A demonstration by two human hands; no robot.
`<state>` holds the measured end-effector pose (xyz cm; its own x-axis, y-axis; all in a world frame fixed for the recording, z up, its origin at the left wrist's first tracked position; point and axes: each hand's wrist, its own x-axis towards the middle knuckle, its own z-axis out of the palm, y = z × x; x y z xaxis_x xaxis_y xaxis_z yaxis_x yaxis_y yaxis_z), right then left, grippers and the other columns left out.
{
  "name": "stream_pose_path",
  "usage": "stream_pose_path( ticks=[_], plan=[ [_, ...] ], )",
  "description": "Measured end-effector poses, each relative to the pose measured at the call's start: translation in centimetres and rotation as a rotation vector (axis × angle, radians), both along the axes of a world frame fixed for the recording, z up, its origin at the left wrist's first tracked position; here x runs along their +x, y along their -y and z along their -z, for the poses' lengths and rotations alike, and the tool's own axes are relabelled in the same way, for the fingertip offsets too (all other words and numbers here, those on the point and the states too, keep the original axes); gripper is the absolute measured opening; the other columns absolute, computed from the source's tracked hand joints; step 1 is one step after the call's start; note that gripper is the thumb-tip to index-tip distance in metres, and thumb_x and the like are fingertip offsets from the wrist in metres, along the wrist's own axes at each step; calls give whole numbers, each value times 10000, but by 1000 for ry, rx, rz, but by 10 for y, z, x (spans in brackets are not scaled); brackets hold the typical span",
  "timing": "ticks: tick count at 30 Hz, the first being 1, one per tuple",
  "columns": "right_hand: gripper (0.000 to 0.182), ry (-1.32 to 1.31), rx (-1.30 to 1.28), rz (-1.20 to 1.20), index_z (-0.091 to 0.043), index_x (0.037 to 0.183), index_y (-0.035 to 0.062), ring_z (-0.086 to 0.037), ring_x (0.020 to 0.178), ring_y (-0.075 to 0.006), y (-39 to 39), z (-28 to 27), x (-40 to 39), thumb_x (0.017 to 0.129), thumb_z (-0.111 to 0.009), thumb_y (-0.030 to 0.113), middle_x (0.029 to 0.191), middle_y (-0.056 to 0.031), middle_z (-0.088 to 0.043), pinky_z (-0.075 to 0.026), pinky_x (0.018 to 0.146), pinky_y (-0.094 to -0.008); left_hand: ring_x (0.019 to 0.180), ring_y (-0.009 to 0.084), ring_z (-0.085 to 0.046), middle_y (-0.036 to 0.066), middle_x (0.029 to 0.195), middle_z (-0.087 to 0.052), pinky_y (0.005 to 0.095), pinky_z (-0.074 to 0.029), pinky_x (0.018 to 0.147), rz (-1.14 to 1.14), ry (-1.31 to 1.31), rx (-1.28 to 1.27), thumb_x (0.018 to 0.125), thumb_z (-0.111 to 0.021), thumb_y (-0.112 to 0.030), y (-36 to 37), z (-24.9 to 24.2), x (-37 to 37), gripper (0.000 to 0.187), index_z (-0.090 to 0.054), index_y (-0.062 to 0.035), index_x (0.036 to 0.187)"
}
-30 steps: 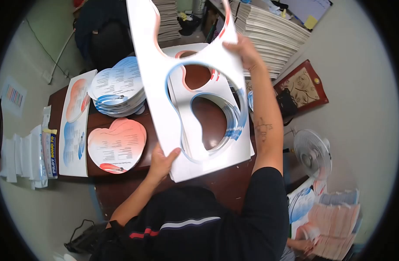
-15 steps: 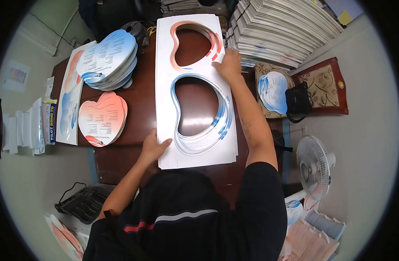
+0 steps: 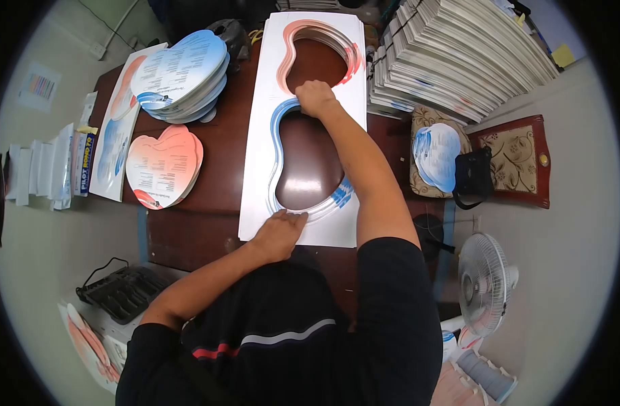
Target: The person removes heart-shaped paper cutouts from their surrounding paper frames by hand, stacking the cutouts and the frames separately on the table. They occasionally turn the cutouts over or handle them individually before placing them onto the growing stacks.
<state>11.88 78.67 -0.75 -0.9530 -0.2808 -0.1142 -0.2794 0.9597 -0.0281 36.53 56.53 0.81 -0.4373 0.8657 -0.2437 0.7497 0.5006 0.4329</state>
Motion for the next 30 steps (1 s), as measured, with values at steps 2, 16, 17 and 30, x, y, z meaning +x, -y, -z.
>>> stream_pose_path(
  ticks=[2,16,17,30],
  plan=[
    [188,47,-41,-1,-705,878,44,-671,919,-363,2,-6,-3,725,-757,140,923,-185,-696,-541,812,-444,1085,358,-599,268,1112,-619,405,-406,1035,-33,-64,22,676,-700,-59,3,2,-2,606,-495,148,1208],
    [741,-113,49,-10,-490,1312,6,-494,1242,-369,1,2,23,704,-820,270,1306,-199,-545,-280,1077,-633,1296,399,-457,276,1394,-452,496,-291,1131,-54,41,134,724,-777,-285,3,-21,-6,808,-417,75,1352],
    [786,-203,-113,45,-461,1336,1,-467,1264,-373,-3,-10,42,702,-824,287,1330,-199,-518,-278,1089,-612,1333,400,-410,256,1431,-417,513,-259,1140,-122,48,209,694,-802,-362,8,-34,-10,911,-384,51,1389],
    [719,387,-2015,934,-377,1420,4,-441,1263,-233,-58,85,245,969,-471,555,1365,-148,-489,-321,1082,-374,1216,229,-494,94,1315,-522,368,-360,1059,-1048,1289,1100,1002,-423,-493,60,87,-89,595,-400,-37,1384]
  ],
)
